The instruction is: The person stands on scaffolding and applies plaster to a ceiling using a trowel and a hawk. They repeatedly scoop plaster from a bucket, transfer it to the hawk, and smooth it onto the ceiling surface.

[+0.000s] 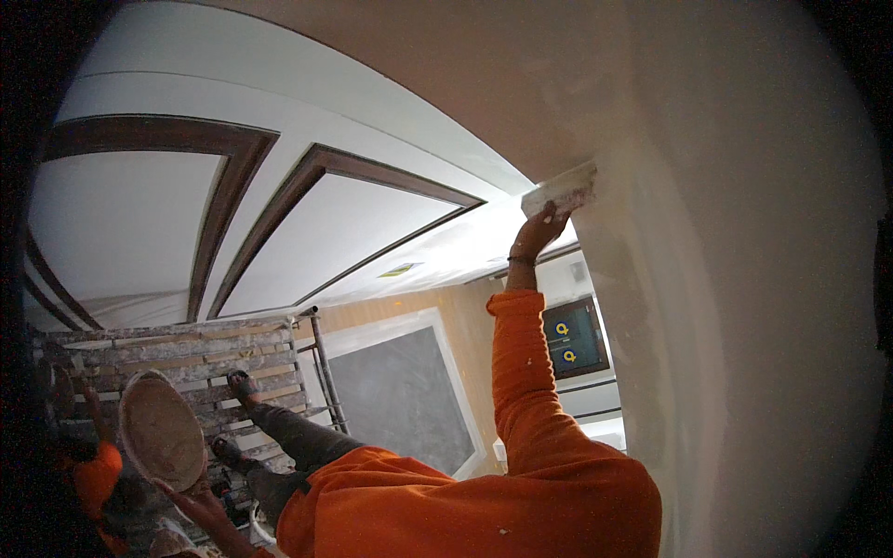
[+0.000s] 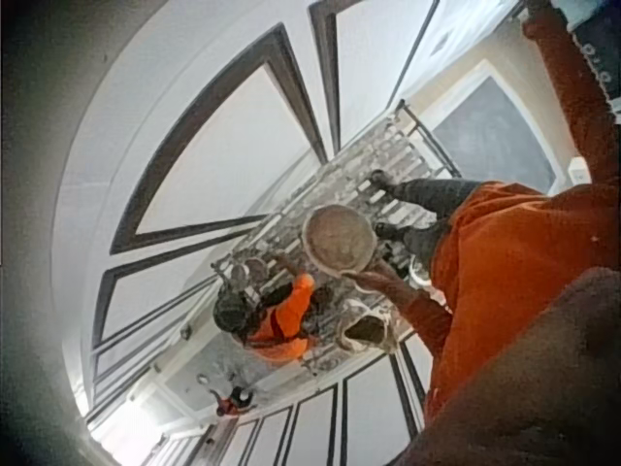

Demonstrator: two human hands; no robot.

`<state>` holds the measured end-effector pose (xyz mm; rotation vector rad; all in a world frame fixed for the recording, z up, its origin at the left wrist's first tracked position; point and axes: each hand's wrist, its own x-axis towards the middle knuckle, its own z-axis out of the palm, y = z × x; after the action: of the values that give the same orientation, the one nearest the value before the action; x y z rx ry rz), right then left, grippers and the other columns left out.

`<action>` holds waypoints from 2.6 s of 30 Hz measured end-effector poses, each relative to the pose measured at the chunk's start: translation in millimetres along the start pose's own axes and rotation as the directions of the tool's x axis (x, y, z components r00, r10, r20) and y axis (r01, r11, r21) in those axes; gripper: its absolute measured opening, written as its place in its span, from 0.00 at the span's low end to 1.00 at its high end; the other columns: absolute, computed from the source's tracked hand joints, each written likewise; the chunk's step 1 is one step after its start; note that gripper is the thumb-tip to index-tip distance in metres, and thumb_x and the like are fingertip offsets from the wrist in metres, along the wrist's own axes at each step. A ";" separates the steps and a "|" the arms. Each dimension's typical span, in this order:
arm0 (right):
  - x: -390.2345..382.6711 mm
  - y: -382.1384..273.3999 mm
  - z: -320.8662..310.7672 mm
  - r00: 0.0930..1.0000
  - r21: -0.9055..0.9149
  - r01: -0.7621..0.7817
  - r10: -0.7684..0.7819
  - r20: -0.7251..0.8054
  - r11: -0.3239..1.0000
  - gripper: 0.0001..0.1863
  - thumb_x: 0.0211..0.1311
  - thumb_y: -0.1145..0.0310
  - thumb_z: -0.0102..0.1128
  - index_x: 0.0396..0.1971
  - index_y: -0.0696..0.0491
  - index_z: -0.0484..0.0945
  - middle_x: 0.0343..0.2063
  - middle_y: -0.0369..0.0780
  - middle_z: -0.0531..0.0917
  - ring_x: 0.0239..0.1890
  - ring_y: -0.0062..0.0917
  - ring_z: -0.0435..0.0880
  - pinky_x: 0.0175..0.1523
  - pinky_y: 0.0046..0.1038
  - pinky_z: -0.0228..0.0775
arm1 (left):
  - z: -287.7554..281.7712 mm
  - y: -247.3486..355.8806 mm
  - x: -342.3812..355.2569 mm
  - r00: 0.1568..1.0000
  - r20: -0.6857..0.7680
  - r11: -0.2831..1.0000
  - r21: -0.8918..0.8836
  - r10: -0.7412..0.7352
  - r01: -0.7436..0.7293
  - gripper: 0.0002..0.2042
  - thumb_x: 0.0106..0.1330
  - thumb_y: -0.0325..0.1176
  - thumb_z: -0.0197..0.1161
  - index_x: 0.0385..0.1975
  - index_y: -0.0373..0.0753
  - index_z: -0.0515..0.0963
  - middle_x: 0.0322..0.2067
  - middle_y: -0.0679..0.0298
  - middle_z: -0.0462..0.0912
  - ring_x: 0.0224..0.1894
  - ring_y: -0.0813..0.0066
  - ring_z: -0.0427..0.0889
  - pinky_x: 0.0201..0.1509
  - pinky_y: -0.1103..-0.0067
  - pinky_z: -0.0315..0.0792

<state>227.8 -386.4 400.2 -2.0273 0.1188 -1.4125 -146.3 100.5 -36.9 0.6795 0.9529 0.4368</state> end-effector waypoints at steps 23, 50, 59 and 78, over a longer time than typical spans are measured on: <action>-14.9 -37.0 37.8 0.684 -0.186 0.726 -0.722 0.099 0.662 0.18 0.71 0.64 0.45 0.53 0.57 0.75 0.50 0.47 0.79 0.42 0.37 0.79 0.49 0.40 0.69 | -43.3 -27.5 8.9 0.897 0.260 0.605 0.667 0.359 -0.435 0.39 0.68 0.47 0.56 0.72 0.46 0.41 0.69 0.49 0.47 0.68 0.49 0.57 0.65 0.55 0.66; -128.4 -160.5 105.3 0.910 0.120 0.362 -0.378 0.172 0.925 0.30 0.71 0.61 0.48 0.69 0.50 0.53 0.66 0.48 0.58 0.57 0.38 0.67 0.58 0.39 0.66 | 39.4 46.4 -43.9 0.992 -0.120 0.995 0.101 0.035 -0.023 0.38 0.66 0.52 0.57 0.71 0.49 0.46 0.69 0.52 0.45 0.69 0.49 0.52 0.67 0.53 0.63; -286.6 -152.4 68.0 0.381 0.516 0.254 -0.576 0.724 0.818 0.28 0.61 0.81 0.47 0.63 0.53 0.66 0.61 0.48 0.69 0.60 0.43 0.70 0.63 0.42 0.62 | -19.3 31.8 -48.8 0.877 0.390 0.955 -0.019 0.280 -0.297 0.40 0.66 0.55 0.56 0.71 0.46 0.46 0.69 0.52 0.47 0.69 0.52 0.52 0.66 0.57 0.63; -493.5 2.9 74.7 -0.136 0.056 -0.340 -0.108 0.985 0.939 0.17 0.64 0.70 0.53 0.52 0.58 0.72 0.47 0.42 0.79 0.48 0.31 0.80 0.52 0.34 0.73 | -9.4 -89.2 53.8 0.955 -0.070 0.898 -0.367 -0.288 0.244 0.37 0.69 0.56 0.50 0.71 0.45 0.46 0.69 0.52 0.49 0.69 0.51 0.54 0.69 0.56 0.56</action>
<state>89.1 -145.2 -14.2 -2.1315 -0.5706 0.6472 -122.1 73.1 -134.9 0.1886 1.0333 0.3956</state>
